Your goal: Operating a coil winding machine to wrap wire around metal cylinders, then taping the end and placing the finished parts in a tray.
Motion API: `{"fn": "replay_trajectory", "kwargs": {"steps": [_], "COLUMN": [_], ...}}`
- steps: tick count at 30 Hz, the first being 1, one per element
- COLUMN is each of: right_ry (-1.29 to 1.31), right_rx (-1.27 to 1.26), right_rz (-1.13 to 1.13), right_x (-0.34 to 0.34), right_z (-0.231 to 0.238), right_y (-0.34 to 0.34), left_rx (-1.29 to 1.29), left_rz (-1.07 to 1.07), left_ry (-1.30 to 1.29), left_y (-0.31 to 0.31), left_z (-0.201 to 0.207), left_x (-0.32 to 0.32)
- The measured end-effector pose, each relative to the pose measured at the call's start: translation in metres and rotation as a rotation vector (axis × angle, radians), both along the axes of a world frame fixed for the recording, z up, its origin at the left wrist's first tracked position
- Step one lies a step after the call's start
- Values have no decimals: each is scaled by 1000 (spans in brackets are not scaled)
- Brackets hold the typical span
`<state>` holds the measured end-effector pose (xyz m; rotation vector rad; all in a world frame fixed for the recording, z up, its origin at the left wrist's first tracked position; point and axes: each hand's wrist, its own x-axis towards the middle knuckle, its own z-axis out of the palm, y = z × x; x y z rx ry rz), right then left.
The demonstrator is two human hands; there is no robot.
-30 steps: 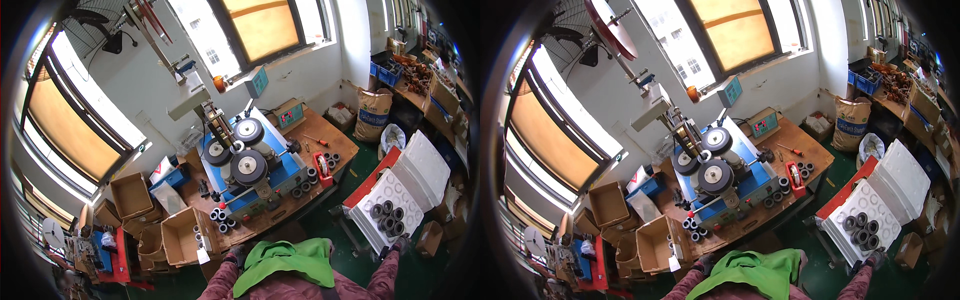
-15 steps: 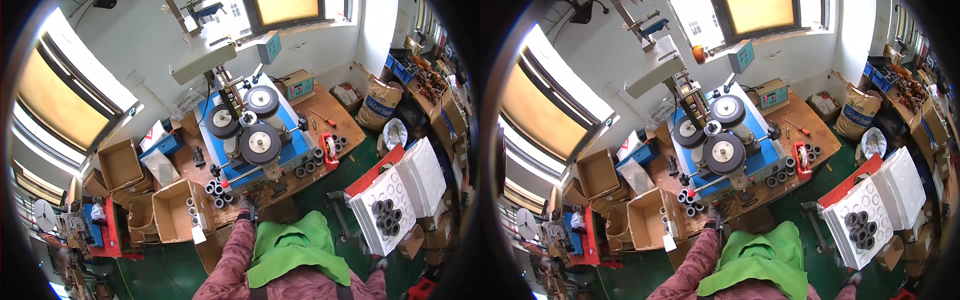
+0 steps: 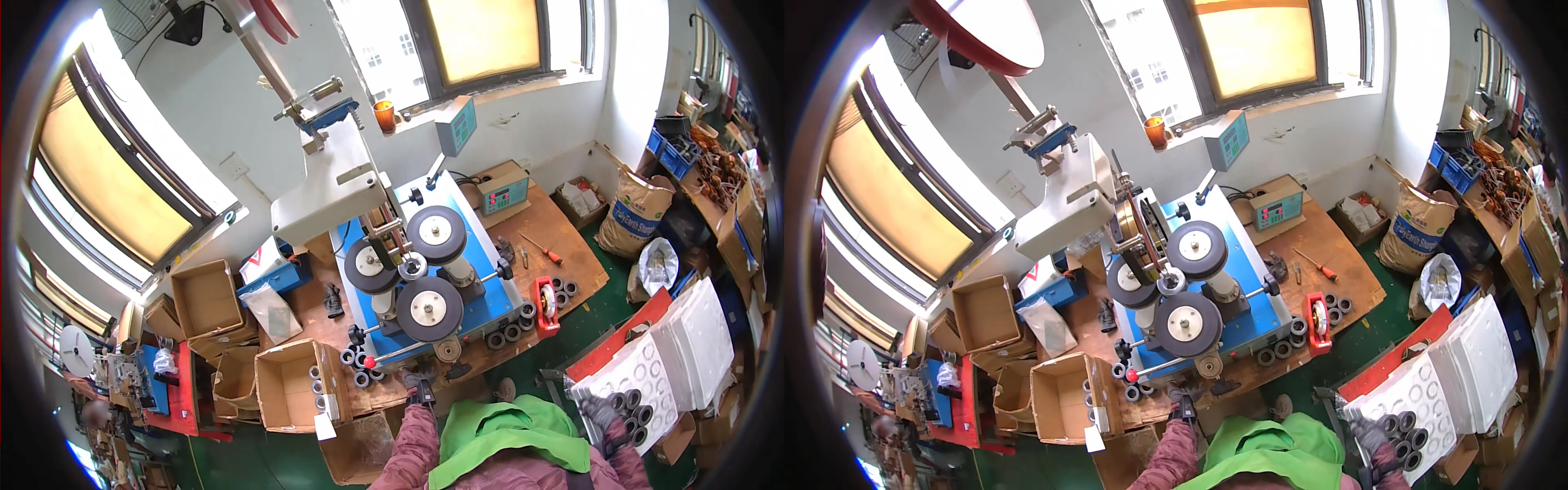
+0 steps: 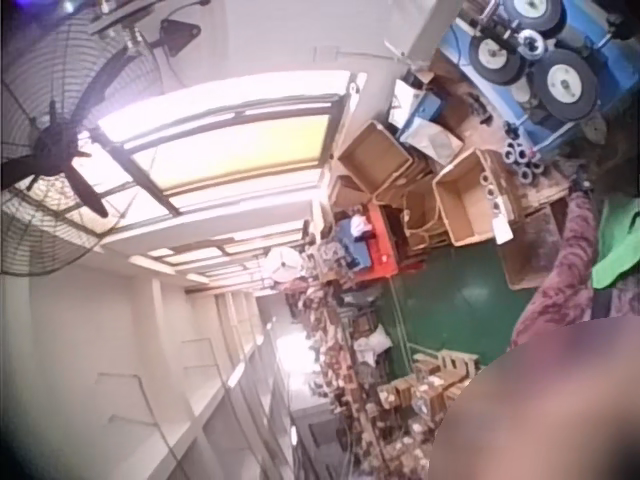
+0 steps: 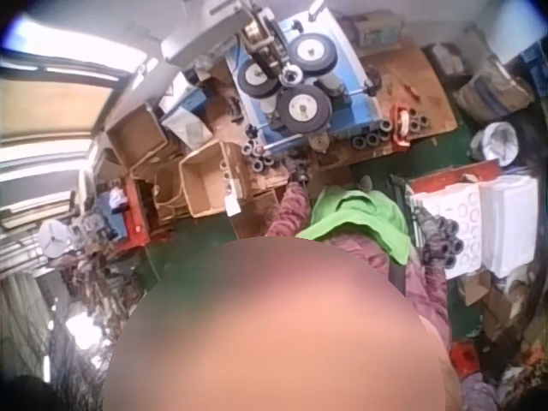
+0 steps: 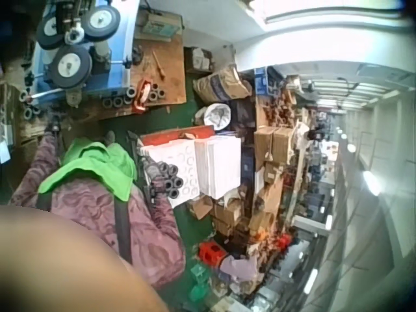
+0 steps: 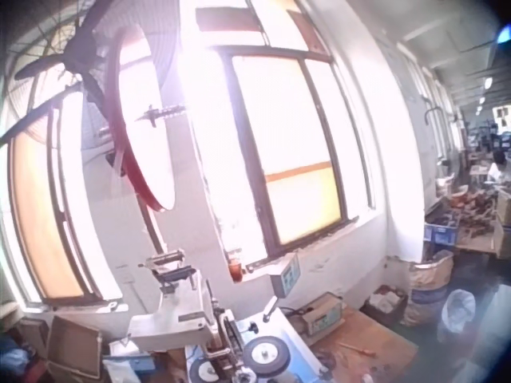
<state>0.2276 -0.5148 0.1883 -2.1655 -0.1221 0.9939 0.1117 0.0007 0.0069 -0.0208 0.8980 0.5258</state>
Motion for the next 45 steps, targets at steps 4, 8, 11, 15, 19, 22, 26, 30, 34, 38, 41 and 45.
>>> {"fn": "replay_trajectory", "kwargs": {"steps": [4,8,11,15,19,22,26,30,34,38,41,45], "right_ry": [-335,-444,-501,-405,-461,-473,-366,-404,-312,-459,-632,-586], "right_rx": [1,86,130,159,141,116,275,423,455,420,379,552], "right_rz": [150,345,497,594,633,646,578,495,482,742,905,749], "right_x": [72,100,106,103,115,129,135,167,164,171,158,165], "right_z": [45,69,61,61,68,76,95,92,120,107,120,104], "right_y": [59,110,127,159,161,178,242,321,413,456,466,466], "left_rx": [-133,-171,-184,20,-152,-80,716,1762,2447,2307,2164,1504], "left_rz": [87,185,197,121,182,189,223,-95,-736,-1355,-1669,-1984], "left_ry": [117,76,68,-73,33,95,128,971,1378,1273,853,470], "left_y": [-10,-15,-11,-6,-17,-6,40,17,40,78,111,95], "left_z": [20,23,27,1,38,58,86,230,240,225,228,220], "left_x": [6,5,15,-16,12,-8,-62,-16,-13,1,-5,-11]}}
